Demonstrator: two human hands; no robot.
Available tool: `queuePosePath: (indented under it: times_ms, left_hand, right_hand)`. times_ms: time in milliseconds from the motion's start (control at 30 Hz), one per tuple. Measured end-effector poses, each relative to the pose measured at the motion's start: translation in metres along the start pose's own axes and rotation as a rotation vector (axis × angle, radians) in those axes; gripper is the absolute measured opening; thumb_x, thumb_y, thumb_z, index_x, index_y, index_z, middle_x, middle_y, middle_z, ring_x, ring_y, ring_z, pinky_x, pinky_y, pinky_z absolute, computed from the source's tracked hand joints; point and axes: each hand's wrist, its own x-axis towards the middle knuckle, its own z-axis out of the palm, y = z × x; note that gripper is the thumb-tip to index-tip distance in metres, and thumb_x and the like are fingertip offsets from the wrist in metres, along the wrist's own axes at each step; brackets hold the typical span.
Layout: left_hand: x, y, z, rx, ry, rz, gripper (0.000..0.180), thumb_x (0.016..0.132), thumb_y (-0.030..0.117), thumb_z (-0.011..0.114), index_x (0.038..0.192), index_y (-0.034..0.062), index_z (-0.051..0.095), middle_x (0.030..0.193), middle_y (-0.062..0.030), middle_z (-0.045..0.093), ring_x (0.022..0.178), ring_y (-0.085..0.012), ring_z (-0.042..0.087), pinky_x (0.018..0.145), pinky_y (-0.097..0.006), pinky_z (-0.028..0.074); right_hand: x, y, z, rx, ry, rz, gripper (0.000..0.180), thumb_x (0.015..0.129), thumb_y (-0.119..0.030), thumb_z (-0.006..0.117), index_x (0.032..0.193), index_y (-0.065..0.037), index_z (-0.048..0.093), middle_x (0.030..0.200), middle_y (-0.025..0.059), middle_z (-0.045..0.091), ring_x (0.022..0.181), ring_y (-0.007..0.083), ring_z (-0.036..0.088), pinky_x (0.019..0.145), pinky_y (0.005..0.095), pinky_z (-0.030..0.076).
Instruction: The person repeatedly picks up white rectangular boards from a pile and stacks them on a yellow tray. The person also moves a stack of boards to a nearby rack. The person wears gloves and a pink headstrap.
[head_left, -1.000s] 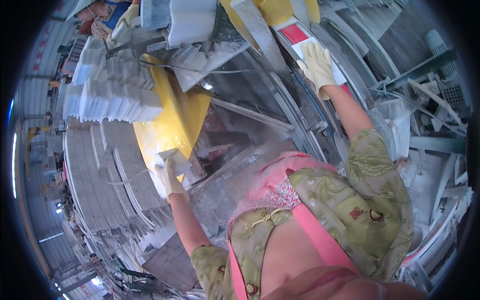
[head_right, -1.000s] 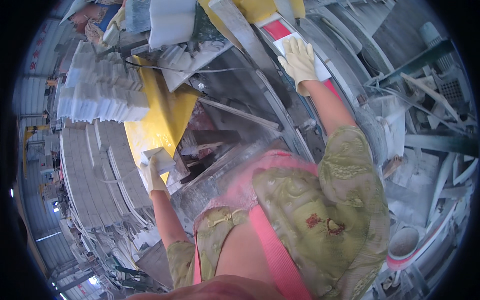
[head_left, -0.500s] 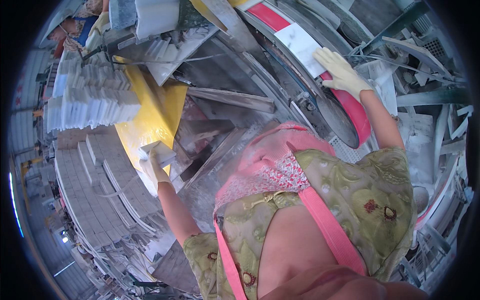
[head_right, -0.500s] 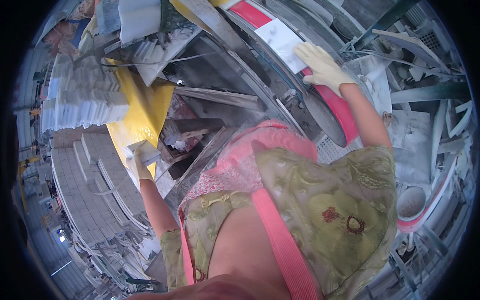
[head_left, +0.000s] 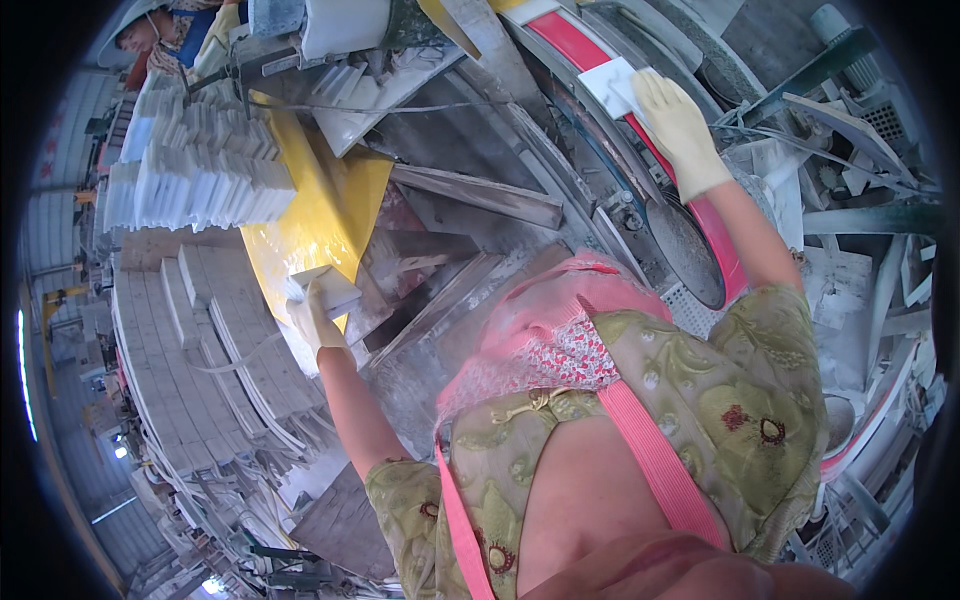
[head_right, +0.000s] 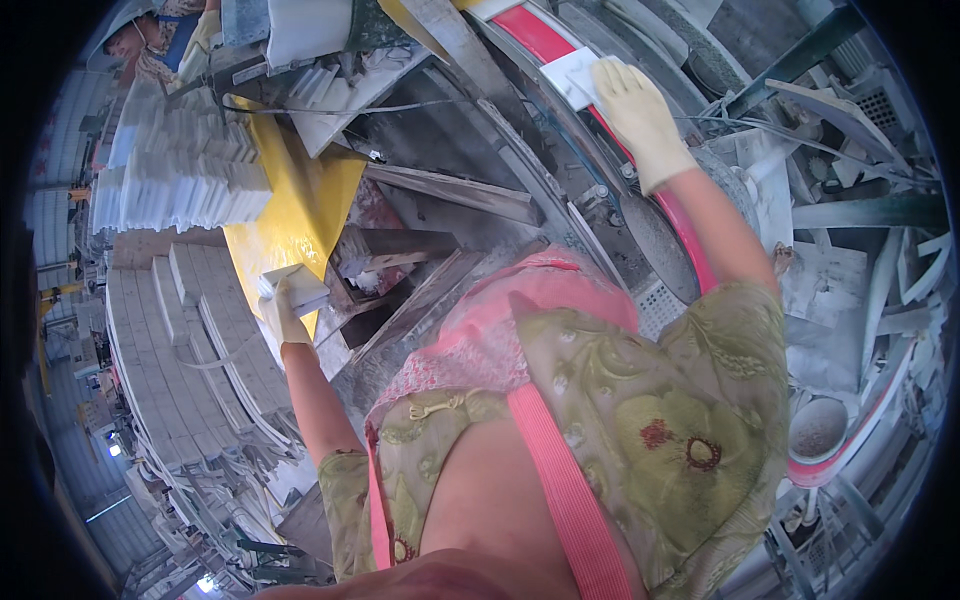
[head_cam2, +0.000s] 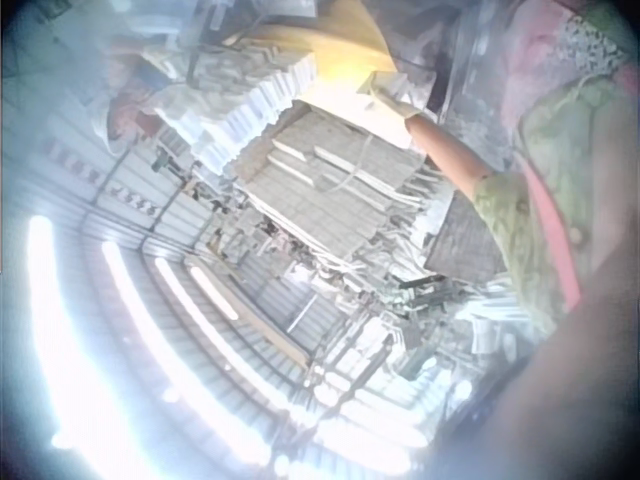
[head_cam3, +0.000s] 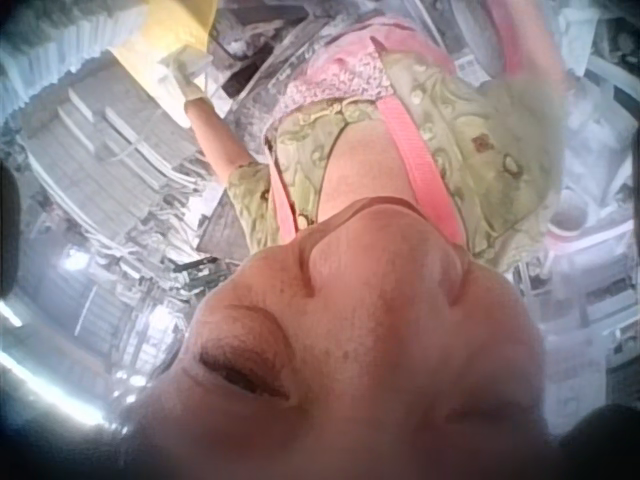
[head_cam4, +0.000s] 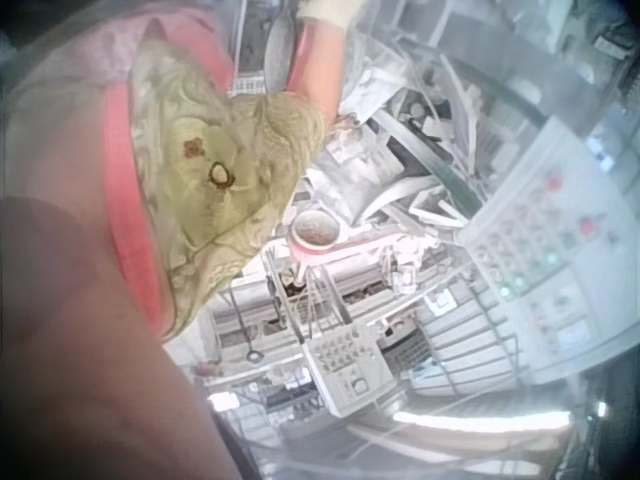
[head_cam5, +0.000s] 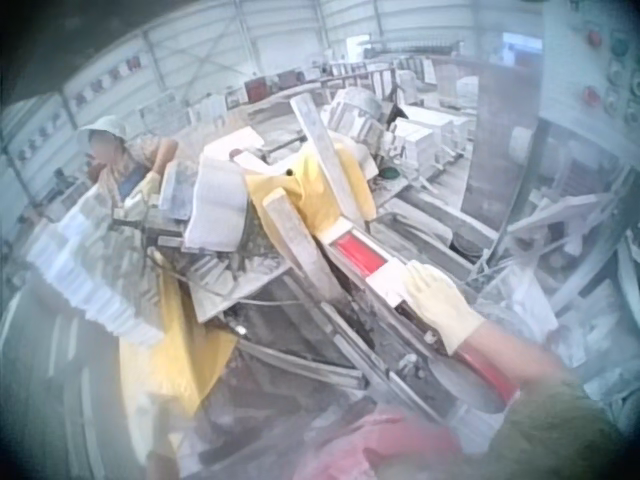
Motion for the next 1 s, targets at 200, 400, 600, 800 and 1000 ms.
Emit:
queuePosePath:
  times_ms: [200,400,600,800,1000]
  left_hand:
    - [-0.003,0.004,0.0,0.019,0.017,-0.008,0.066,0.088,0.023,0.069,0.141,-0.0058,0.041,0.131,-0.0205,0.055,0.119,-0.0291,0.057,0.104,-0.04,0.046]
    - [-0.007,0.005,0.001,-0.079,0.027,-0.028,0.068,0.086,0.022,0.069,0.142,-0.0057,0.04,0.13,-0.0217,0.055,0.117,-0.0297,0.057,0.101,-0.041,0.047]
    - [-0.006,0.01,0.002,-0.049,0.047,-0.076,0.068,0.087,0.021,0.069,0.141,-0.0056,0.039,0.129,-0.0213,0.055,0.115,-0.0288,0.058,0.099,-0.04,0.049]
    - [-0.003,0.005,0.001,0.058,0.082,-0.023,0.058,0.086,0.026,0.071,0.129,-0.006,0.05,0.115,-0.0191,0.063,0.106,-0.0295,0.064,0.091,-0.042,0.052]
    - [0.003,0.014,-0.015,0.43,-0.027,-0.094,0.067,0.087,0.047,0.067,0.123,-0.0079,0.052,0.12,-0.0293,0.063,0.108,-0.0397,0.066,0.092,-0.046,0.051]
  right_hand:
    - [0.038,-0.005,0.012,0.229,-0.255,0.045,0.068,0.089,-0.03,0.071,0.145,-0.003,0.045,0.153,0.0163,0.047,0.146,0.0292,0.04,0.12,0.0466,0.031]
    - [0.038,0.001,-0.005,0.161,-0.422,-0.069,0.101,0.076,-0.033,0.084,0.156,-0.002,0.03,0.16,0.0176,0.036,0.15,0.0312,0.033,0.121,0.0489,0.029]
    - [0.036,-0.022,0.025,-0.027,-0.377,-0.003,0.087,0.087,-0.019,0.069,0.159,-0.002,0.023,0.164,0.0169,0.03,0.153,0.0303,0.029,0.122,0.0491,0.027]
    - [0.038,-0.02,0.033,-0.016,-0.31,-0.036,0.066,0.093,-0.013,0.052,0.155,0.0,0.035,0.157,0.0188,0.043,0.148,0.0304,0.039,0.119,0.0428,0.034]
    - [0.104,-0.03,-0.028,0.377,-0.391,0.299,0.042,0.093,-0.04,0.06,0.122,-0.01,0.069,0.107,0.022,0.073,0.1,0.0399,0.069,0.087,0.0486,0.054]
